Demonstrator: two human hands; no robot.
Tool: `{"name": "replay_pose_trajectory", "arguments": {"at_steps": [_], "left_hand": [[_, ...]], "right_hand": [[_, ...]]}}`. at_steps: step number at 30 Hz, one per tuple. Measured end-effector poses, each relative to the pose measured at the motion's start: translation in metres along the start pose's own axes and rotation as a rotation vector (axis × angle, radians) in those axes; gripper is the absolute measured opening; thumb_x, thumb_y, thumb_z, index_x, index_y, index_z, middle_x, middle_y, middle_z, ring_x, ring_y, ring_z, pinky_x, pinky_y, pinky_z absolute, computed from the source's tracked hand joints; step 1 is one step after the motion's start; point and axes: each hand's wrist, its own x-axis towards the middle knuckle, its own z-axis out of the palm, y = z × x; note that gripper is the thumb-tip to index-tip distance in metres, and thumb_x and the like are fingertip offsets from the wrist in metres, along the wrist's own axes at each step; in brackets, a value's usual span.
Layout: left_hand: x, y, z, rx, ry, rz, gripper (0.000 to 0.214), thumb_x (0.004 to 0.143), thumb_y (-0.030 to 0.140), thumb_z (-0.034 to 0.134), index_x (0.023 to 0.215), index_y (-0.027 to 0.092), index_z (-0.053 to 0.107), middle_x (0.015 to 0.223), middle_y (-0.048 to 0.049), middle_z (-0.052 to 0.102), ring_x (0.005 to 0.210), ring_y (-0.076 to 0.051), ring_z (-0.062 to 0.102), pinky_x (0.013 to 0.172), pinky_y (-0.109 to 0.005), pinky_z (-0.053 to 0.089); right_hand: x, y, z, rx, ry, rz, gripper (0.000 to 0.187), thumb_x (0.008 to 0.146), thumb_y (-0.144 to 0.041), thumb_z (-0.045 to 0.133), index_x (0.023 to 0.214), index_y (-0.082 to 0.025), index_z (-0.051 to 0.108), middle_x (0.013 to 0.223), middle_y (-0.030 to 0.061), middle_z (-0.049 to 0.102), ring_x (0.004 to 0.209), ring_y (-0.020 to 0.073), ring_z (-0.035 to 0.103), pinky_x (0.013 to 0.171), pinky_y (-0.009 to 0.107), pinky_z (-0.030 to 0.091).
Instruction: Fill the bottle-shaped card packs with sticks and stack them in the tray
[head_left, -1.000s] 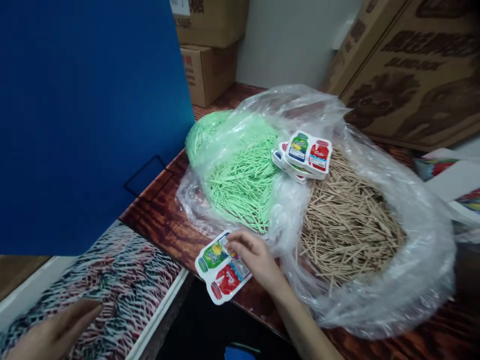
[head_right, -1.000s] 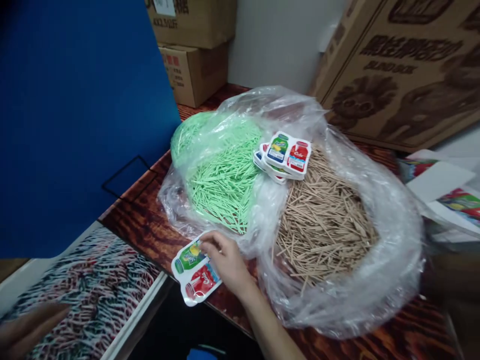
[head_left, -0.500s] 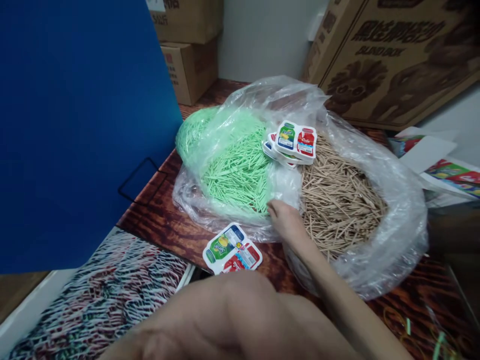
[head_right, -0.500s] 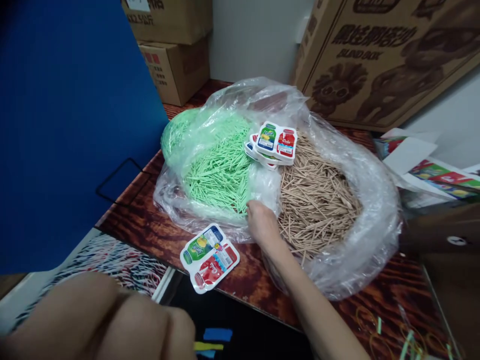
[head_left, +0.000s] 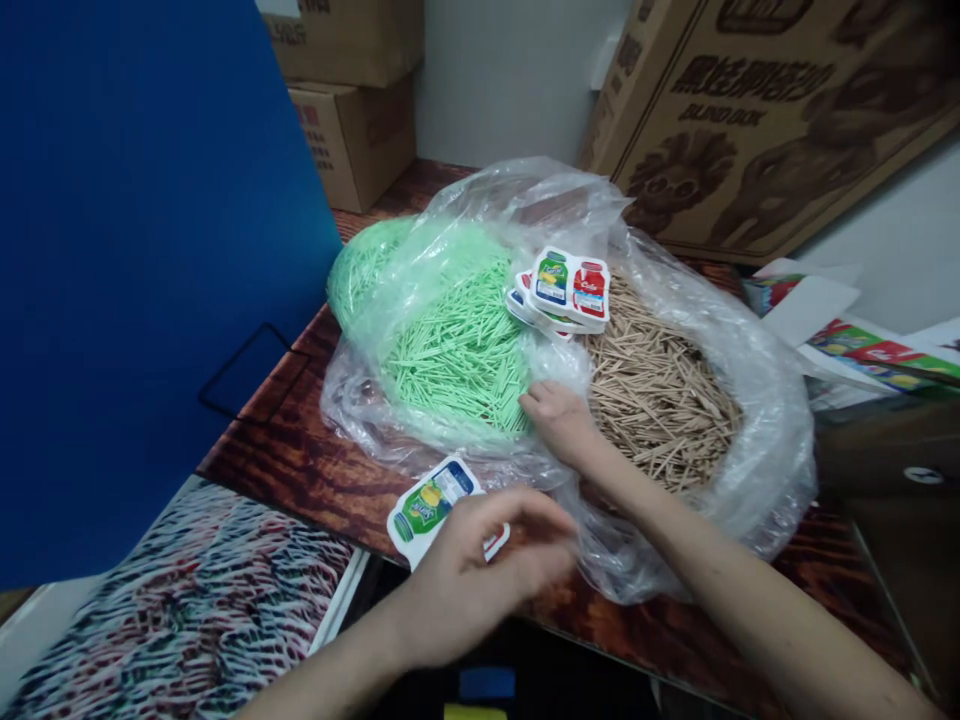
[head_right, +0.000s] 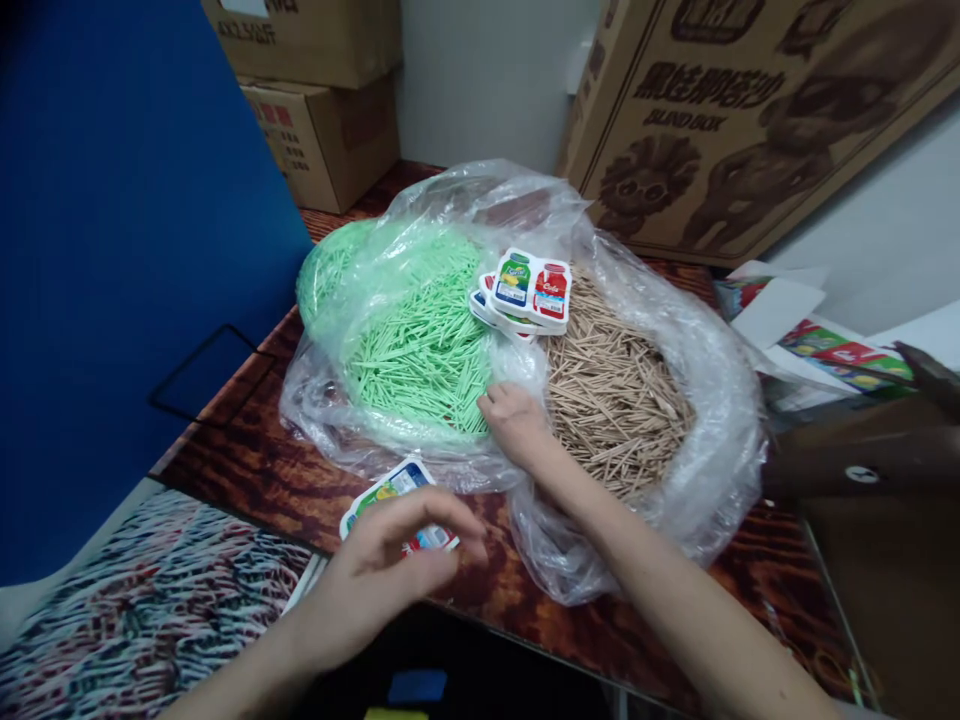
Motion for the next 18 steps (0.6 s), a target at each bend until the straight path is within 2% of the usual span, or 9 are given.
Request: {"name": "replay_pose_trajectory", "arguments": {"at_steps": [2,4,7,9,12,18], "left_hand": [[0.037,-0.022,-0.012,0.273,0.178,0.043,0.012,0.087,0.025,0.052,0.089,0.020,0.064,0.087,-0.0034,0.067,0.085,-0.019,0.061,0.077,-0.031,0.045],[0.052,-0.051,-0.023,0.545,0.276,0.062,0.014,0.089,0.022,0.048,0.083,0.019,0.061,0.082,-0.0045,0.063,0.082,-0.021,0.058,0.076,-0.034,0.043],[0.042,-0.088,-0.033,0.840,0.402,0.053,0.013,0.088,0.022,0.049,0.091,0.016,0.061,0.091,-0.0090,0.061,0.088,-0.024,0.054,0.079,-0.037,0.042],[0.031,-0.099,-0.037,1.004,0.458,-0.016,0.022,0.085,0.025,0.054,0.104,0.015,0.059,0.101,-0.0117,0.060,0.093,-0.027,0.052,0.081,-0.039,0.042],[0.023,-0.098,-0.039,1.124,0.422,-0.126,0.030,0.082,0.031,0.059,0.108,0.017,0.058,0.100,-0.0105,0.060,0.092,-0.029,0.052,0.078,-0.040,0.041],[0.028,-0.090,-0.044,1.056,0.296,-0.191,0.014,0.080,0.030,0.060,0.089,0.019,0.056,0.090,-0.0062,0.059,0.088,-0.025,0.053,0.078,-0.037,0.038]], "right_hand": [[0.001,-0.001,0.000,0.002,0.027,-0.100,0.016,0.089,-0.013,0.050,0.083,-0.014,0.065,0.082,0.0107,0.062,0.078,0.0223,0.048,0.064,0.032,0.029],[0.004,-0.003,0.001,-0.005,0.060,-0.182,0.015,0.090,-0.015,0.051,0.084,-0.014,0.064,0.085,0.0101,0.062,0.082,0.0232,0.048,0.067,0.033,0.029],[0.008,-0.005,0.004,-0.028,0.106,-0.225,0.013,0.090,-0.016,0.050,0.089,-0.014,0.063,0.089,0.0095,0.061,0.085,0.0238,0.048,0.070,0.034,0.030],[0.010,-0.004,0.007,-0.032,0.118,-0.250,0.014,0.091,-0.016,0.048,0.088,-0.014,0.062,0.089,0.0093,0.061,0.086,0.0238,0.048,0.073,0.035,0.031],[0.012,-0.004,0.013,-0.031,0.115,-0.280,0.018,0.091,-0.015,0.047,0.084,-0.015,0.063,0.087,0.0091,0.061,0.087,0.0239,0.049,0.077,0.036,0.031],[0.011,-0.003,0.012,0.001,0.122,-0.213,0.021,0.092,-0.012,0.043,0.083,-0.014,0.062,0.082,0.0084,0.064,0.080,0.0210,0.051,0.087,0.037,0.029]]}}
